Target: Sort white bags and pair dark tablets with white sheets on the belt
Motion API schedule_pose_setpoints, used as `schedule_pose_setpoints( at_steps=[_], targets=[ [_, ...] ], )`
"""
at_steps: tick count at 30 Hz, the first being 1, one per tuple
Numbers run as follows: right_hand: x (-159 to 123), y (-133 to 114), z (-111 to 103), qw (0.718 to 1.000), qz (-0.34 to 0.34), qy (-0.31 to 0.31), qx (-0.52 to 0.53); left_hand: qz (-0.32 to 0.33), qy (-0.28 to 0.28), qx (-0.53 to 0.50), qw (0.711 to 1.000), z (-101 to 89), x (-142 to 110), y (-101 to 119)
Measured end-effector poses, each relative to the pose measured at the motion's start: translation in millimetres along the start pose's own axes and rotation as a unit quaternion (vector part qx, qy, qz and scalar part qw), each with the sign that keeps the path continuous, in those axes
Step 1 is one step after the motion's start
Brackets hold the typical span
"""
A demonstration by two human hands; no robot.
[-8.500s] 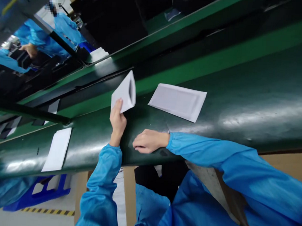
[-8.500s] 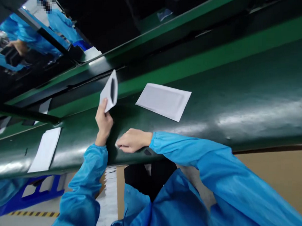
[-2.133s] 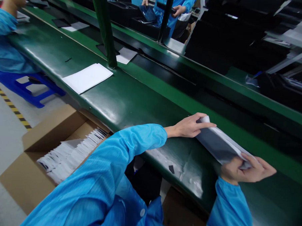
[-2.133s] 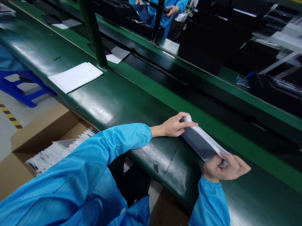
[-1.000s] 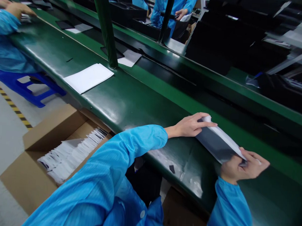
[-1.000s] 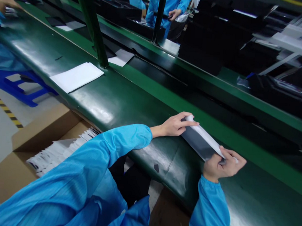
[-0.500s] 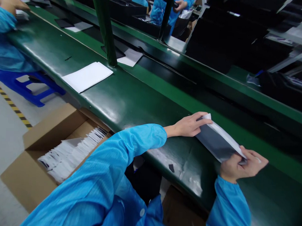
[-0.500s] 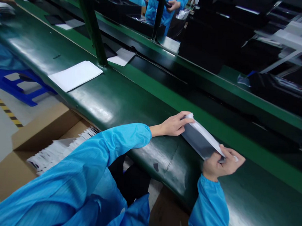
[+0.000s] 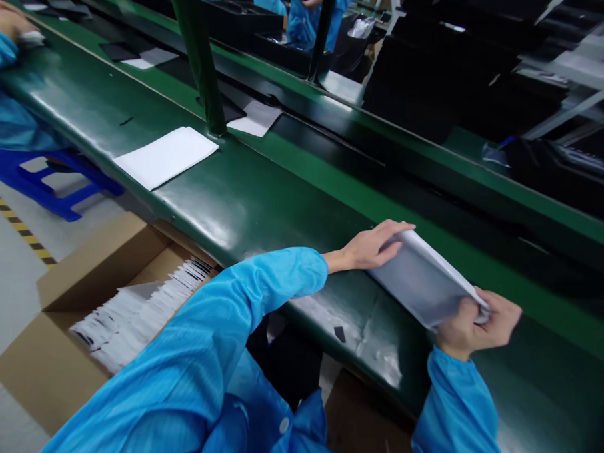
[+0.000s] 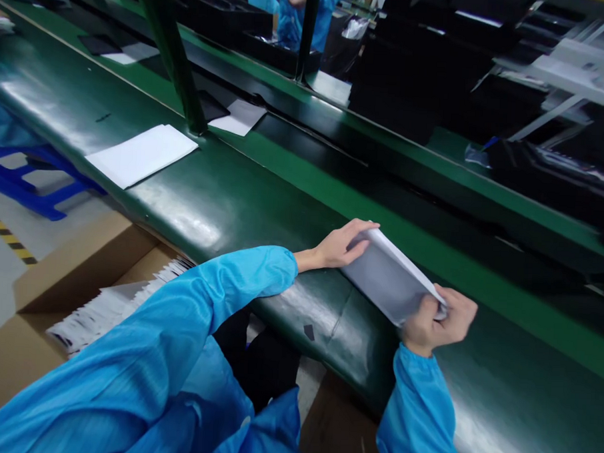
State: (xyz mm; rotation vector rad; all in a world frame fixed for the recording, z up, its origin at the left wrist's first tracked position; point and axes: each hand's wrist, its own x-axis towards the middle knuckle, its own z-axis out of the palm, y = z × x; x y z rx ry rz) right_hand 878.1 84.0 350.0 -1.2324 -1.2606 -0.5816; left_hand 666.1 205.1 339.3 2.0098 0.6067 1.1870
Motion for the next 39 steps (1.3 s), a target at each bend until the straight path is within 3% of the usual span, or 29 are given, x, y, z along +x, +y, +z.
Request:
schedule_pose_setpoints(
  at_steps=[3,6,9,15,18,22,26,33,39],
  targets=[
    [2.7,-9.6,-0.8,0.984,0.168,-0.067,0.005,-0.037,0.036,-0.062,0.997,-0.1,0.8,-4.5],
    [5.0,-14.0,-1.3,0.950,0.287,-0.124,-0.009,-0.107,0.028,-0.108,0.988,1.7,3.9,-15.8],
    [4.5,-12.1,-1.1,0.931,0.337,-0.142,-0.012,-0.159,0.015,-0.132,0.978,3.4,7.5,-25.6],
    [-0.3,-3.0,-3.0,0.911,0.361,-0.199,0.003,-0.161,-0.026,-0.173,0.971,-5.0,12.2,-28.2],
    [-2.8,-1.0,-5.3,0.910,0.331,-0.248,-0.006,-0.164,-0.059,-0.175,0.969,-11.4,13.3,-26.2],
    [-4.2,-4.6,-3.9,0.943,0.148,-0.291,-0.065,-0.176,-0.085,-0.171,0.966,-13.1,13.2,-22.5],
    [-0.2,-16.4,10.8,0.938,0.035,-0.330,-0.100,-0.183,-0.104,-0.160,0.964,-8.6,10.3,-16.9],
    [8.2,-36.2,54.7,0.908,0.010,-0.415,-0.053,-0.158,-0.109,-0.151,0.970,-5.6,8.9,-16.2],
    [3.7,-24.0,55.4,0.911,-0.005,-0.410,-0.050,-0.177,-0.105,-0.177,0.963,-5.8,10.3,-14.3]
  ],
)
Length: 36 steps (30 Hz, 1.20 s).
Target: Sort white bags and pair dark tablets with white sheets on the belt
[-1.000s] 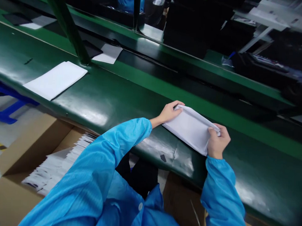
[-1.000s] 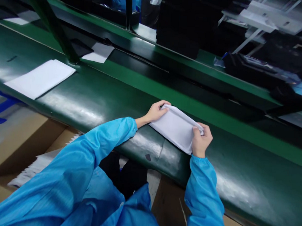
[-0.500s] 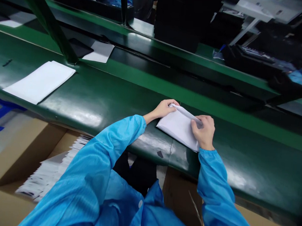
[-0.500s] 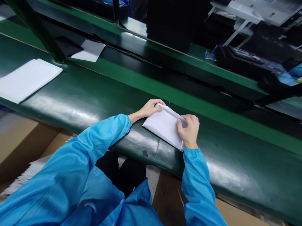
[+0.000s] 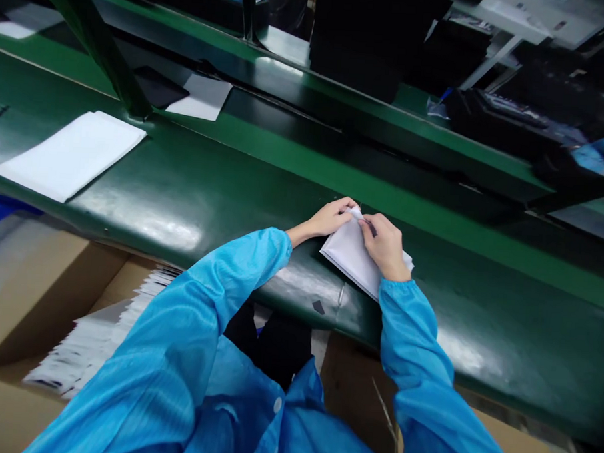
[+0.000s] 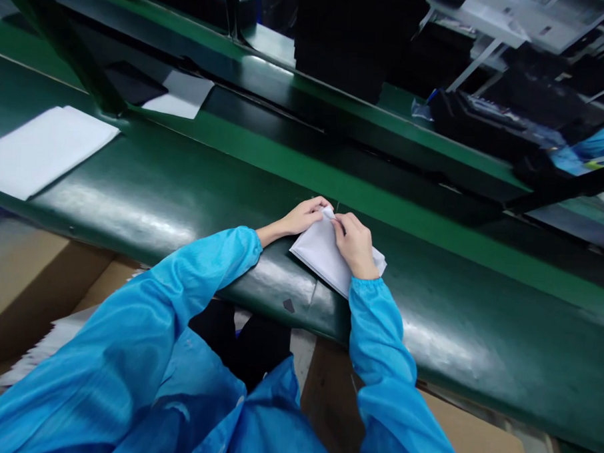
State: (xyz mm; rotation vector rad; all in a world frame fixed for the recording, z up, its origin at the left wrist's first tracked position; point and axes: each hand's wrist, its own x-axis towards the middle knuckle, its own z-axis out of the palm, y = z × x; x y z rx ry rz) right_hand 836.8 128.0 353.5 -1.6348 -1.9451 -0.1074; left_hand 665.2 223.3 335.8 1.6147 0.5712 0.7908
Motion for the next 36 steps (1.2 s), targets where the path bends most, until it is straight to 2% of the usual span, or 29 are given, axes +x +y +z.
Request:
schedule_pose_setpoints(
  at_steps=[5,12,16,24,31,36],
  targets=[
    [-3.4,4.3,3.9,1.000,-0.006,-0.001,0.000,0.003,0.003,-0.031,1.000,1.1,-2.3,3.7],
    [-6.3,0.6,6.0,0.999,-0.003,0.038,-0.018,-0.022,0.005,-0.042,0.999,4.3,-2.0,6.0],
    [-5.5,2.6,3.7,1.000,-0.003,0.020,0.002,-0.025,-0.001,-0.035,0.999,5.3,-2.8,6.6],
    [-7.6,2.2,0.3,1.000,0.006,-0.011,-0.029,-0.036,-0.009,-0.032,0.999,3.1,-4.6,11.0],
    [-8.4,9.1,-6.4,0.997,-0.042,-0.054,-0.019,-0.054,0.024,-0.019,0.998,4.0,-3.8,14.0],
    [-8.7,12.5,-7.6,0.997,-0.055,-0.061,-0.013,-0.058,0.029,-0.019,0.998,4.2,-3.9,13.4]
  ],
)
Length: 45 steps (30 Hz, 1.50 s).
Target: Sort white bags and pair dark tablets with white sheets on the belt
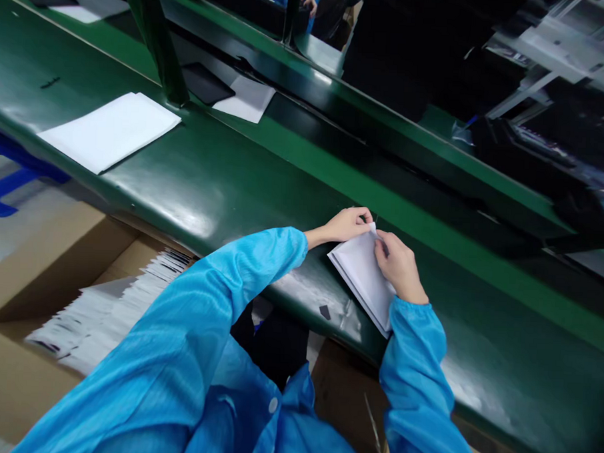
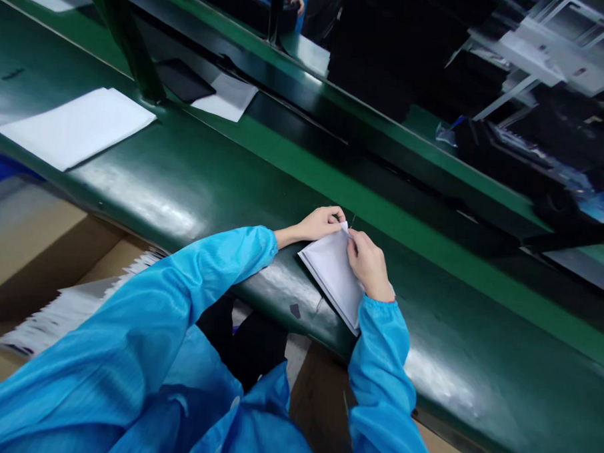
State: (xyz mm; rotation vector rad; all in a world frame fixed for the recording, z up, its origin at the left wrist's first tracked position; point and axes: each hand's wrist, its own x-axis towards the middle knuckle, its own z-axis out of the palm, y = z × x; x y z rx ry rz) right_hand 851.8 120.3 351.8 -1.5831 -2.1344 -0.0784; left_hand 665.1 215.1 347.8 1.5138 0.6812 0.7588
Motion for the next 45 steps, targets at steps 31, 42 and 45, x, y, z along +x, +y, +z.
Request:
schedule_pose_setpoints(
  at_steps=[31,42,45],
  targets=[
    [0.5,-14.6,6.8,0.977,0.193,0.061,-0.062,-0.070,-0.133,-0.148,0.978,-26.2,7.5,-1.7],
    [-0.6,-12.1,9.4,0.980,0.184,0.073,-0.019,-0.035,-0.118,-0.129,0.984,-27.7,8.5,-4.3],
    [-0.2,-13.1,6.9,0.978,0.196,0.066,-0.006,-0.028,-0.132,-0.121,0.983,-27.4,8.6,-4.0]
  ],
)
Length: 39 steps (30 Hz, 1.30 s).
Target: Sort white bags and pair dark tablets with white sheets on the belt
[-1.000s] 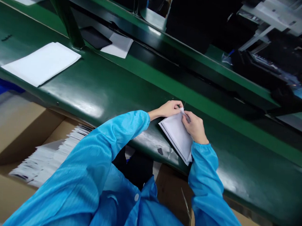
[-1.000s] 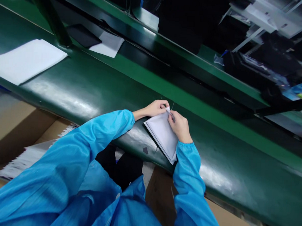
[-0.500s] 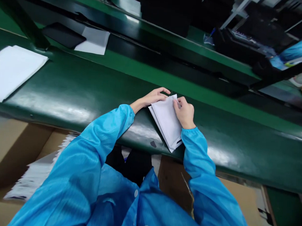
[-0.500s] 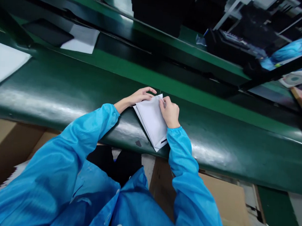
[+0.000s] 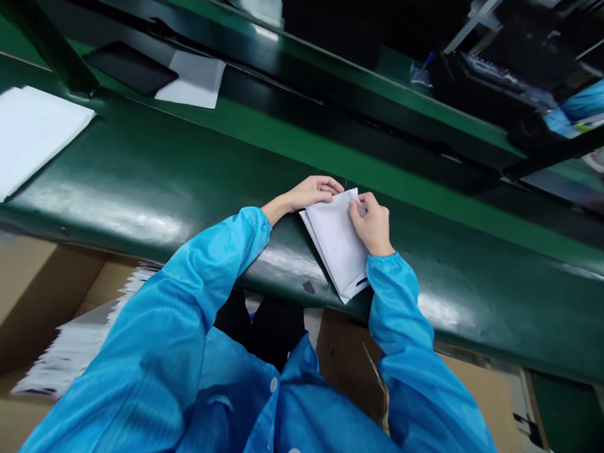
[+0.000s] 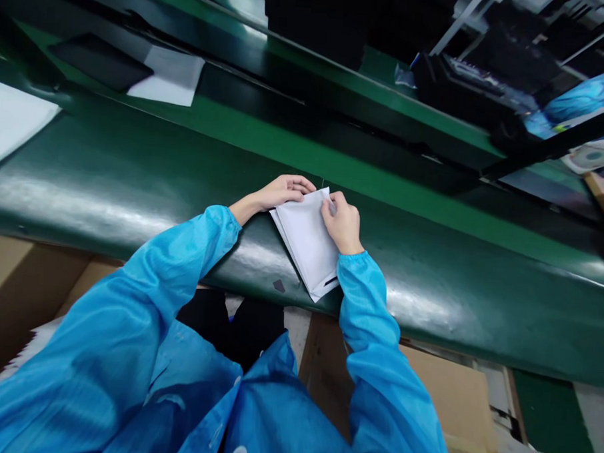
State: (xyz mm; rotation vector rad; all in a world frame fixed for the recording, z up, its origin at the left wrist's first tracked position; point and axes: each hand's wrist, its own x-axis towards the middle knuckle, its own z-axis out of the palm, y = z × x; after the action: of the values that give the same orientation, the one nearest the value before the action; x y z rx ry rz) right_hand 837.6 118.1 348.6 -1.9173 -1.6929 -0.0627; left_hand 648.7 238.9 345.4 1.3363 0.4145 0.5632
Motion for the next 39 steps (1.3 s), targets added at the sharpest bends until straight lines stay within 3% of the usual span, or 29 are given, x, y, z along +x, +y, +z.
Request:
schedule_pose_setpoints(
  at_steps=[6,10,14,19,25,39],
  targets=[
    [0.9,-4.2,-8.4,0.998,0.032,-0.028,0.045,0.009,-0.035,0.033,0.999,-2.2,3.1,-6.1],
    [0.2,-6.0,-9.4,0.989,0.060,-0.039,0.129,0.040,-0.059,0.048,0.996,-3.3,3.3,-8.9],
    [0.0,-5.2,-4.8,0.965,0.103,-0.041,0.237,0.064,-0.073,0.062,0.993,-2.4,1.1,-9.0],
    [1.2,-5.1,-2.1,0.929,0.146,-0.090,0.328,0.065,-0.086,0.072,0.992,-0.1,-1.8,-8.0],
    [1.3,-5.0,-4.4,0.888,0.181,-0.147,0.398,0.048,-0.090,0.062,0.993,1.8,-1.8,-8.5],
    [4.6,-15.5,3.3,0.862,0.174,-0.150,0.451,-0.013,-0.040,0.106,0.993,1.4,-8.3,8.8]
  ],
)
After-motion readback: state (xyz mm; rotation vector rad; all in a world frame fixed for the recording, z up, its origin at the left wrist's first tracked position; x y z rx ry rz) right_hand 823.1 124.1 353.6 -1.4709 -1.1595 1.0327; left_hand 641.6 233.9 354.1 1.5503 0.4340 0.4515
